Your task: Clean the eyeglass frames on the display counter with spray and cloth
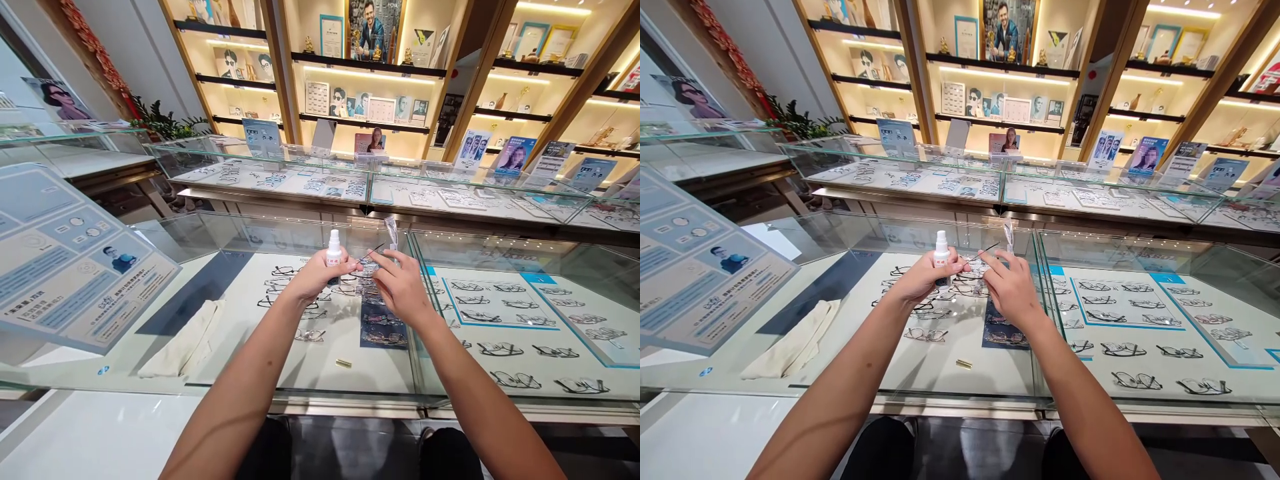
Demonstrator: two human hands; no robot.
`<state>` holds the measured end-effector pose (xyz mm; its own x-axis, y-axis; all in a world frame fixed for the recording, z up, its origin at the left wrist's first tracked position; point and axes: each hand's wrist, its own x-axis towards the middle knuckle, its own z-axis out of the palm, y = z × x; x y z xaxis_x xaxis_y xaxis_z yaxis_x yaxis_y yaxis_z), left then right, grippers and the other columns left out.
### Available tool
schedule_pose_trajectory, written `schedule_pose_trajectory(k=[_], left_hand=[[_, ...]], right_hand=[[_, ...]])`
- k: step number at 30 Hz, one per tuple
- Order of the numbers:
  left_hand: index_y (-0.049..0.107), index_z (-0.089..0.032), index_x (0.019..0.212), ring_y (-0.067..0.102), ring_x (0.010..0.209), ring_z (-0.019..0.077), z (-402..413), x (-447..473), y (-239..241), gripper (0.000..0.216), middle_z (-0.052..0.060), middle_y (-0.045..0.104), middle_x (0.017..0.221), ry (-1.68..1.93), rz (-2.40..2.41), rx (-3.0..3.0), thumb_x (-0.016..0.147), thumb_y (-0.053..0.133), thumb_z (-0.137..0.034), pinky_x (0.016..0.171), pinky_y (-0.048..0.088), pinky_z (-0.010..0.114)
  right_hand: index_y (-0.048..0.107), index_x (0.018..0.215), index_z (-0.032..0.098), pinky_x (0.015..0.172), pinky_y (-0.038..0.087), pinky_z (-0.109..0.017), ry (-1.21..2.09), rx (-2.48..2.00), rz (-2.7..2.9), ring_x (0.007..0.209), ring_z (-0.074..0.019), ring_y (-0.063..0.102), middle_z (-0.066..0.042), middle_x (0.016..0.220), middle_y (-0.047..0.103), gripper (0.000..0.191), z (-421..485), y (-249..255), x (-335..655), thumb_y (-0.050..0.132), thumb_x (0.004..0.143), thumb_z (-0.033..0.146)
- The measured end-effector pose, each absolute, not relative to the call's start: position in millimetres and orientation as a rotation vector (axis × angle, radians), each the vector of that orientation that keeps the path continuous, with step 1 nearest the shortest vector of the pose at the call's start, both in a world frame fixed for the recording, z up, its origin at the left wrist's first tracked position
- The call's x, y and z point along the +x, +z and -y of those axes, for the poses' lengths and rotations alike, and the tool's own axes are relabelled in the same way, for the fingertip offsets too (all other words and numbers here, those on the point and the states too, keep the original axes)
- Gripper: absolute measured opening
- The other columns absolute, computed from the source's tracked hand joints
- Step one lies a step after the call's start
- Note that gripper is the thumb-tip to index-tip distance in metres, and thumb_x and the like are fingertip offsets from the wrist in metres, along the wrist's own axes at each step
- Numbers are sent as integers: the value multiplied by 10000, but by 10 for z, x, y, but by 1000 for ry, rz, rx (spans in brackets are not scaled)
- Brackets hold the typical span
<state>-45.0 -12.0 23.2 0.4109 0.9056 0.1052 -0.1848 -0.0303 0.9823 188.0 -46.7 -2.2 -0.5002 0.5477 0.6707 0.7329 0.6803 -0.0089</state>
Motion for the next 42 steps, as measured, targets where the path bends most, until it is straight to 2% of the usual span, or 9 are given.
schedule_pose_trajectory(k=[7,11,16,19,22,28,32,38,42], left_hand=[[475,-199,728,592,774,143,70,-462,204,535,26,729,887,1162,-737,1182,592,980,-314,725,370,285],[505,-199,713,638,896,187,78,-431,189,469,54,748,922,1210,-751,1257,665,946,-351,790,411,306],[612,-183,719,651,1041,224,81,-401,207,402,98,744,1085,1331,-695,1186,740,877,-485,923,483,345],[591,-189,706,661,984,235,86,-408,236,498,90,722,965,1312,-588,1077,771,794,-639,895,531,366],[563,-200,694,615,749,197,101,-423,268,612,35,595,723,1216,-496,1055,792,670,-795,783,552,372],[459,-231,532,358,476,135,108,-420,252,821,-21,328,479,1035,-496,1134,760,355,-1013,534,390,332],[395,-250,454,290,417,128,101,-405,204,845,-22,237,393,990,-474,1155,769,254,-1020,494,300,333],[382,-262,452,236,373,120,111,-398,191,799,-28,211,372,967,-422,1152,809,253,-966,458,210,328],[470,-237,498,334,451,137,121,-344,169,727,0,349,448,1194,-540,1292,816,392,-886,507,238,330]], right_hand=[[667,981,248,1065,396,-552,-242,-991,2218,1351,-334,532,-45,1427,702,106,496,-18,1854,587,991,179],[630,944,243,1011,427,-508,-75,-965,2183,1245,-302,601,-60,1215,783,97,500,-27,1833,581,984,170],[613,932,248,997,441,-482,104,-986,2040,1163,-280,628,-56,1159,782,88,491,-34,1846,584,986,185],[631,918,255,997,457,-467,227,-1005,1903,1153,-276,629,-58,1156,774,84,481,-27,1875,596,993,238],[658,928,258,985,478,-448,391,-1014,1738,1117,-271,649,-63,1104,765,106,457,-26,1908,614,996,325],[674,906,244,957,497,-414,701,-955,1528,1060,-263,709,-57,1020,758,221,391,-27,1954,689,957,458],[682,887,247,949,519,-402,838,-895,1437,1120,-281,727,-51,1015,746,247,381,-10,1963,750,916,483],[700,850,247,943,526,-383,938,-857,1368,1100,-271,732,-36,973,735,251,399,20,1959,813,864,471],[705,833,251,926,537,-388,985,-874,1346,1044,-259,713,-43,989,755,288,419,37,1945,838,821,506]])
